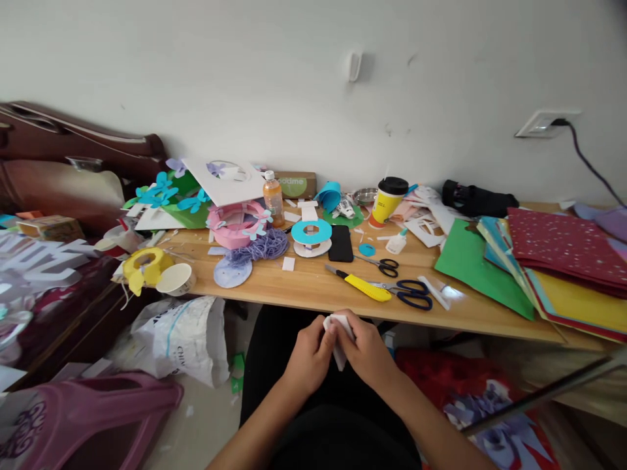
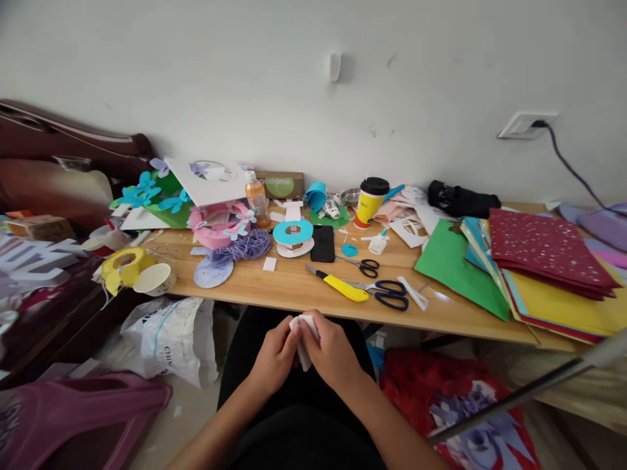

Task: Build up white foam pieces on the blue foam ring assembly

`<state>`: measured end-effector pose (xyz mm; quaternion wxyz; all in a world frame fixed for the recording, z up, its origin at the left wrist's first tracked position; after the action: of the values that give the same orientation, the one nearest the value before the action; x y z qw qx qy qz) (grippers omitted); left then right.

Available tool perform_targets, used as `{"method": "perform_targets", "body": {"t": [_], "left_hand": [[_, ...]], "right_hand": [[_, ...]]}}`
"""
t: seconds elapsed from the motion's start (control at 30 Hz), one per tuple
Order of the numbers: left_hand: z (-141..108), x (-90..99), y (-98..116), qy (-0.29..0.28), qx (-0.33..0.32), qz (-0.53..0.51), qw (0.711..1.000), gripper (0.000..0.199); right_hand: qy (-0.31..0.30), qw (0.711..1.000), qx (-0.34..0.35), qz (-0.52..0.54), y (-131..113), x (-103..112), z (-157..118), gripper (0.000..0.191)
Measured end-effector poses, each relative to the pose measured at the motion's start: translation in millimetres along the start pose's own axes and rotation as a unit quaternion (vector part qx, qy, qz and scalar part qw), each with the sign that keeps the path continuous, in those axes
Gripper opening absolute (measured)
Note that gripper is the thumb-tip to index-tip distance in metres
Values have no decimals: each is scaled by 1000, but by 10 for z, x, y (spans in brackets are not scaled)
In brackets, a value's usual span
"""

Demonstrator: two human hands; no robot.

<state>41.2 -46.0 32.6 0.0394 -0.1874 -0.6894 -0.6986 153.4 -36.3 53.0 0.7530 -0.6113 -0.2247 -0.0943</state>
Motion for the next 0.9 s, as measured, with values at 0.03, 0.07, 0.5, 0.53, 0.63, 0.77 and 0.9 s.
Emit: {"method": "perform_targets", "body": {"t": [0.03,0.07,0.5,0.53,0.63,0.77,0.9], "left_hand": [[-7,-9,9,9,-2,9,1000,38],[-11,-13,12,20,0,14,1000,38],[31,-98,-103,46,-4,78,996,44],[34,-97,-101,44,-5,84,995,44],[49,-84,-110,39,0,77,996,46],[66,-54,-143,47,12,9,999,47],[75,-20,-182,65,28,-57,996,46]], "right_hand": [[-1,1000,3,-7,0,-9,-7,27],[-1,1000,4,-11,-1,-17,-12,27],[37,997,-22,-64,166,1,-41,34],[34,997,-21,-61,170,4,-44,34],[12,999,-30,-41,174,-7,-56,34],[10,998,-55,-30,174,-10,-81,33],[23,998,-52,-23,124,-15,-89,31]]}}
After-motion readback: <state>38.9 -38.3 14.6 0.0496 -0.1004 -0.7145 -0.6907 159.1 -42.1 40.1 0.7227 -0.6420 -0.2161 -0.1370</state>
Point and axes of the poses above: each hand's wrist, its own z-axis towards the middle knuckle, its own x-axis out of the back of the hand, y = z × x, the point moved 9 cm from there along z, towards the middle knuckle, and after that the axes turned 5 degrees about z, right-handed, at the moved point
